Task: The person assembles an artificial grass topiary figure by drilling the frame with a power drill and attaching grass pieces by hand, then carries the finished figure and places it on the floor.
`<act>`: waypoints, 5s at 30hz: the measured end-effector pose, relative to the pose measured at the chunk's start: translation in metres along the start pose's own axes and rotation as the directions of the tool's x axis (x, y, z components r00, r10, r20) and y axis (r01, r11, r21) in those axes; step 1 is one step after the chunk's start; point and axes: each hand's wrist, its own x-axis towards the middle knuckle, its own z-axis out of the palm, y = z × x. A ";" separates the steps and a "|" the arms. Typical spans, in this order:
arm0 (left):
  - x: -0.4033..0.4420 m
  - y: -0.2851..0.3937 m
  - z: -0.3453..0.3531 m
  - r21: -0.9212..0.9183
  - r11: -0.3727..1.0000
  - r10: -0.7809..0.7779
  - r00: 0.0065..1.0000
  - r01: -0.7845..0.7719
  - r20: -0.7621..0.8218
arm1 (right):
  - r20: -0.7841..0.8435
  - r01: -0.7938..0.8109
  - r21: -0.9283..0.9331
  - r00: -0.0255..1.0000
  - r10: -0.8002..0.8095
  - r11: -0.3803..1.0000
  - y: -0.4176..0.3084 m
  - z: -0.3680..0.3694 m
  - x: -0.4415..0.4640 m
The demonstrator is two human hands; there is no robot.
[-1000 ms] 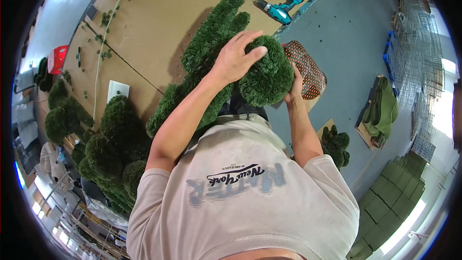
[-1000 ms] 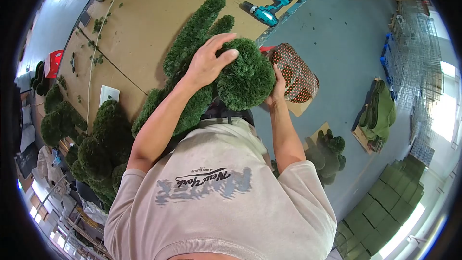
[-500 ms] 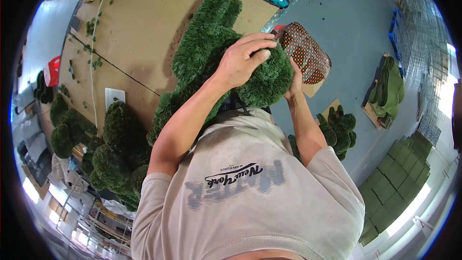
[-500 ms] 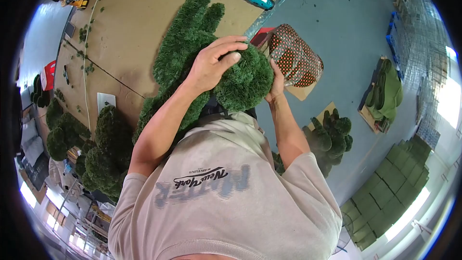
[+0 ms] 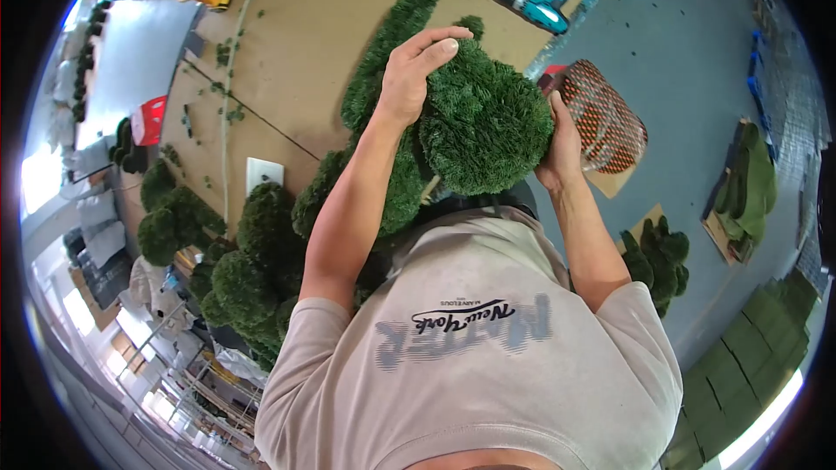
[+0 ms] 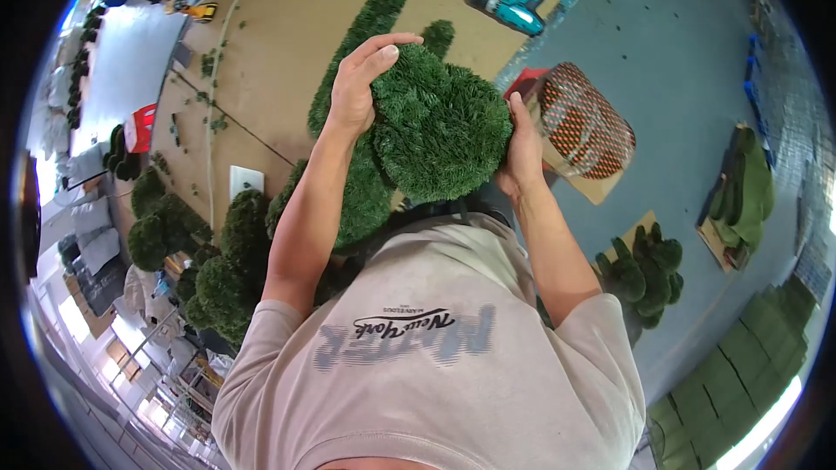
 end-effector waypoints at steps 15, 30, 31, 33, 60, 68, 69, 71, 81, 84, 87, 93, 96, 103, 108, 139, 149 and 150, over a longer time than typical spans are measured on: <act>-0.002 -0.005 -0.015 -0.145 0.989 0.027 0.999 -0.030 -0.025 | 0.049 -0.060 -0.069 0.997 0.063 0.996 -0.001 -0.020 0.010; -0.326 -0.066 -0.143 -0.112 0.910 -0.263 0.346 0.399 -0.901 | -0.022 -0.139 -0.273 0.990 0.138 0.952 -0.005 -0.101 0.017; -0.340 -0.082 -0.135 -0.208 0.902 -0.333 0.300 0.379 -0.894 | -0.031 -0.134 -0.282 0.991 0.131 0.950 -0.003 -0.109 0.019; -0.363 -0.095 -0.123 -0.337 0.862 -0.444 0.243 0.378 -0.862 | -0.030 -0.145 -0.312 0.989 0.143 0.939 0.002 -0.117 0.022; -0.384 -0.153 -0.093 -0.814 0.508 -0.714 0.390 -0.282 -0.581 | 0.007 -0.212 -0.361 0.973 0.230 0.908 -0.006 -0.130 0.027; -0.381 -0.145 -0.085 -0.732 0.572 -0.680 0.287 -0.369 -0.675 | 0.018 -0.227 -0.380 0.967 0.253 0.896 -0.004 -0.134 0.032; -0.381 -0.145 -0.085 -0.720 0.585 -0.664 0.288 -0.373 -0.690 | 0.020 -0.227 -0.383 0.967 0.254 0.895 -0.004 -0.133 0.031; -0.381 -0.147 -0.085 -0.705 0.599 -0.645 0.291 -0.381 -0.706 | -0.015 -0.223 -0.368 0.972 0.234 0.903 -0.002 -0.129 0.029; -0.351 -0.083 -0.137 -0.359 0.845 -0.527 0.506 0.396 -0.683 | 0.012 -0.224 -0.345 0.970 0.243 0.911 -0.003 -0.148 0.045; -0.313 -0.055 -0.148 -0.167 0.749 -0.601 0.552 0.641 -0.578 | 0.055 -0.229 -0.363 0.962 0.266 0.903 0.002 -0.140 0.041; -0.293 -0.045 -0.157 -0.016 0.678 -0.717 0.655 0.735 -0.239 | 0.029 -0.200 -0.369 0.974 0.226 0.908 0.002 -0.136 0.043; -0.289 -0.064 -0.168 -0.029 0.709 -0.698 0.695 0.705 -0.174 | -0.011 -0.224 -0.346 0.972 0.235 0.911 0.004 -0.146 0.048; -0.291 -0.046 -0.168 -0.062 0.664 -0.745 0.650 0.745 -0.150 | -0.023 -0.269 -0.333 0.960 0.278 0.904 0.003 -0.142 0.042; -0.305 -0.062 -0.172 -0.290 0.740 -0.662 0.732 0.606 -0.160 | -0.036 -0.231 -0.336 0.972 0.233 0.913 0.008 -0.143 0.049; -0.310 -0.100 -0.183 -0.285 0.791 -0.610 0.662 0.542 -0.435 | 0.026 -0.188 -0.338 0.978 0.209 0.922 0.009 -0.141 0.047; -0.361 -0.083 -0.095 -0.902 0.154 -0.888 0.457 0.402 0.052 | 0.132 -0.164 -0.563 0.950 0.285 0.810 -0.042 0.007 0.187; -0.296 -0.124 -0.022 -0.991 0.125 -0.774 0.621 -0.046 -0.126 | 0.255 0.039 -0.924 0.804 0.537 0.381 0.018 0.250 0.385; -0.288 -0.128 -0.015 -0.992 0.099 -0.747 0.654 -0.073 -0.123 | 0.239 0.036 -0.933 0.803 0.545 0.357 0.024 0.258 0.393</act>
